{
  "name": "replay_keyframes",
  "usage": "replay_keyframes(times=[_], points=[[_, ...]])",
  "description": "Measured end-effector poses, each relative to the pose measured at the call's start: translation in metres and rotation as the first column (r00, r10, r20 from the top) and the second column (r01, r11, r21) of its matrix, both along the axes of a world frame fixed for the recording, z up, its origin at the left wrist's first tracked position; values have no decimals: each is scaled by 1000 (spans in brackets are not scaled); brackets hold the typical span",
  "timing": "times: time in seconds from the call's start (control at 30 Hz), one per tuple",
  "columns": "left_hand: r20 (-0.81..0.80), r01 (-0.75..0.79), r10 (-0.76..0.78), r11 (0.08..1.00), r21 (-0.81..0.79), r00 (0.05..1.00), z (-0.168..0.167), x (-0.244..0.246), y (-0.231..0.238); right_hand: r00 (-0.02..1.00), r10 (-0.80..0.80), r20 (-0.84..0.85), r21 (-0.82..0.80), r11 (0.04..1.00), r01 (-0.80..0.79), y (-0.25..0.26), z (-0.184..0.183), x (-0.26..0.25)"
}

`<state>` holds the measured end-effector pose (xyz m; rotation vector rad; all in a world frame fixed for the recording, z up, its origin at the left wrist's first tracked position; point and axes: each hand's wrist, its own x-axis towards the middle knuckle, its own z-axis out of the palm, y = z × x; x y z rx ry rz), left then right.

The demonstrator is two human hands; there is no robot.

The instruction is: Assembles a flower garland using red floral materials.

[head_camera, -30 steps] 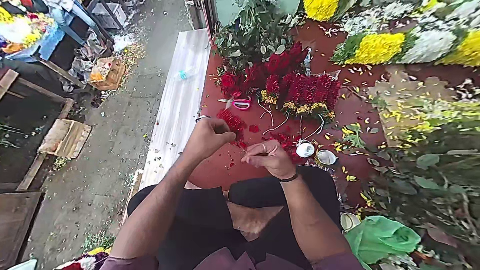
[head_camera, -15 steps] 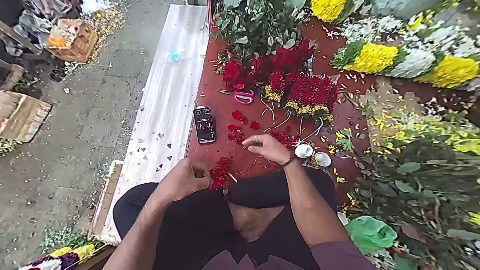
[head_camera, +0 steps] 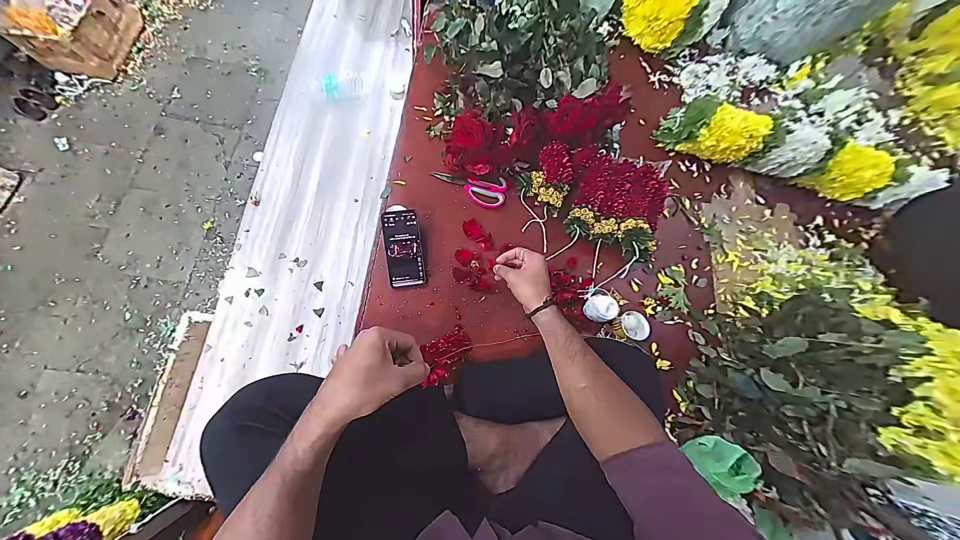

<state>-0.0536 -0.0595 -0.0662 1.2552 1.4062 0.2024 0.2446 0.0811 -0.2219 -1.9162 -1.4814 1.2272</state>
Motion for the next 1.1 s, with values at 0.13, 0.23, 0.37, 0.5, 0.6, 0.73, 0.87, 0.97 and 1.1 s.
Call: replay_keyframes(times=[0.13,0.23,0.37,0.5,0.6,0.73,0.87,0.97,1.1], points=[[8,-2,2,1000,11,1000,-2,0,-3,975,-79,-210,-49,996,70,-12,27,-2],[31,-28,28,1000,7,999,-1,0,-4,954,-38,-298,-16,999,35,-30,45,-2],[44,-43,43,999,-1,998,-2,0,-3,913,13,-408,20,1000,-5,-48,62,-4],[54,-37,38,999,-15,998,-3,1,-3,877,57,-478,39,998,-44,-57,74,-6],[52,-51,52,998,-23,997,-3,2,-3,851,99,-516,57,995,-81,-61,78,-7],[79,-63,64,998,-20,995,-4,1,-2,831,243,-501,201,966,-161,-59,82,-12],[79,-63,64,998,-13,995,-5,0,-2,871,284,-402,275,944,-181,-66,91,-18],[61,-85,85,996,-11,994,-4,1,-3,866,254,-431,278,950,-140,-75,95,-24],[1,-112,112,994,1,994,-6,4,-2,850,201,-486,250,964,-85,-89,103,-34]])
